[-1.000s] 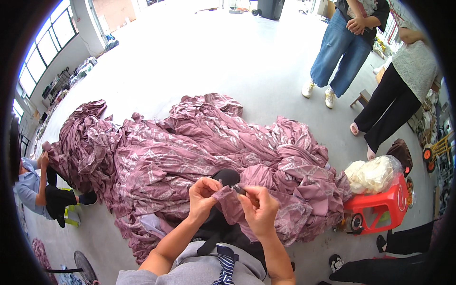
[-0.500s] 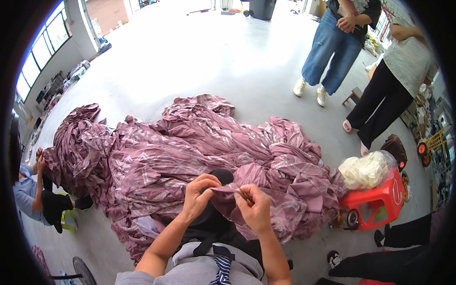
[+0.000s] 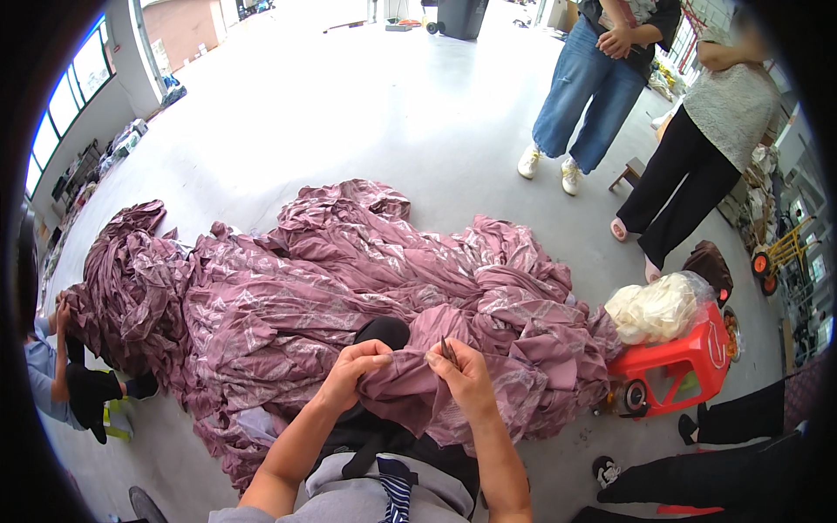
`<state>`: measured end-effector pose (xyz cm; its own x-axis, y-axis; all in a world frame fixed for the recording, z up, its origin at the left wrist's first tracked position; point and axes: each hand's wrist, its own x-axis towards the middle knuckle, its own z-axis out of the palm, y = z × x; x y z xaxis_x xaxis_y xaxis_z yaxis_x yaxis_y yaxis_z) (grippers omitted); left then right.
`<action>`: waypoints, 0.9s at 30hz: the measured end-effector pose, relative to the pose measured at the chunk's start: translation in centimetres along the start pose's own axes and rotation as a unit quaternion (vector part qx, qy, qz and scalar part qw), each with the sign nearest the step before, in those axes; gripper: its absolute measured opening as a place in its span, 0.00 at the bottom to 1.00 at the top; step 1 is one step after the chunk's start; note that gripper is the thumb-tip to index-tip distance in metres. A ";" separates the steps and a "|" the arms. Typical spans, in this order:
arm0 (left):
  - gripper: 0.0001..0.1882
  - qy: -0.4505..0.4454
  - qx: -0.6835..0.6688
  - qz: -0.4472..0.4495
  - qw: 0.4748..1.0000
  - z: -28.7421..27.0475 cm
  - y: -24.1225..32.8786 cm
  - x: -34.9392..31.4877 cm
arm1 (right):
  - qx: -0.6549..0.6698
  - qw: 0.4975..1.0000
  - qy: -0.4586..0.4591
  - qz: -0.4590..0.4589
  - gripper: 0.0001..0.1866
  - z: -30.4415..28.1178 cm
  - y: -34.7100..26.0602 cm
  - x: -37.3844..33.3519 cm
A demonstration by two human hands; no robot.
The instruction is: The person sits on the floor and uses a small blade to cut tags and loose threads from pink fabric pieces. They handle each piece individually, trim the edges, and place the finished items back onto the pile.
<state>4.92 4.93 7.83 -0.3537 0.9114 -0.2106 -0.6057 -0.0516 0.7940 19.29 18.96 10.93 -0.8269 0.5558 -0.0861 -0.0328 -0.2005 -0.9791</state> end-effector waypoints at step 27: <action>0.10 0.009 -0.208 0.063 0.976 -0.8 -1.8 0.4 | -0.052 0.988 0.032 -0.140 0.08 0.4 -1.1 -1.7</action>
<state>5.26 5.08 5.88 -0.4542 0.8799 -0.1398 -0.7927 -0.3276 0.5141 20.53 17.94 12.20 -0.7568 0.6278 0.1819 -0.1944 0.0495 -0.9797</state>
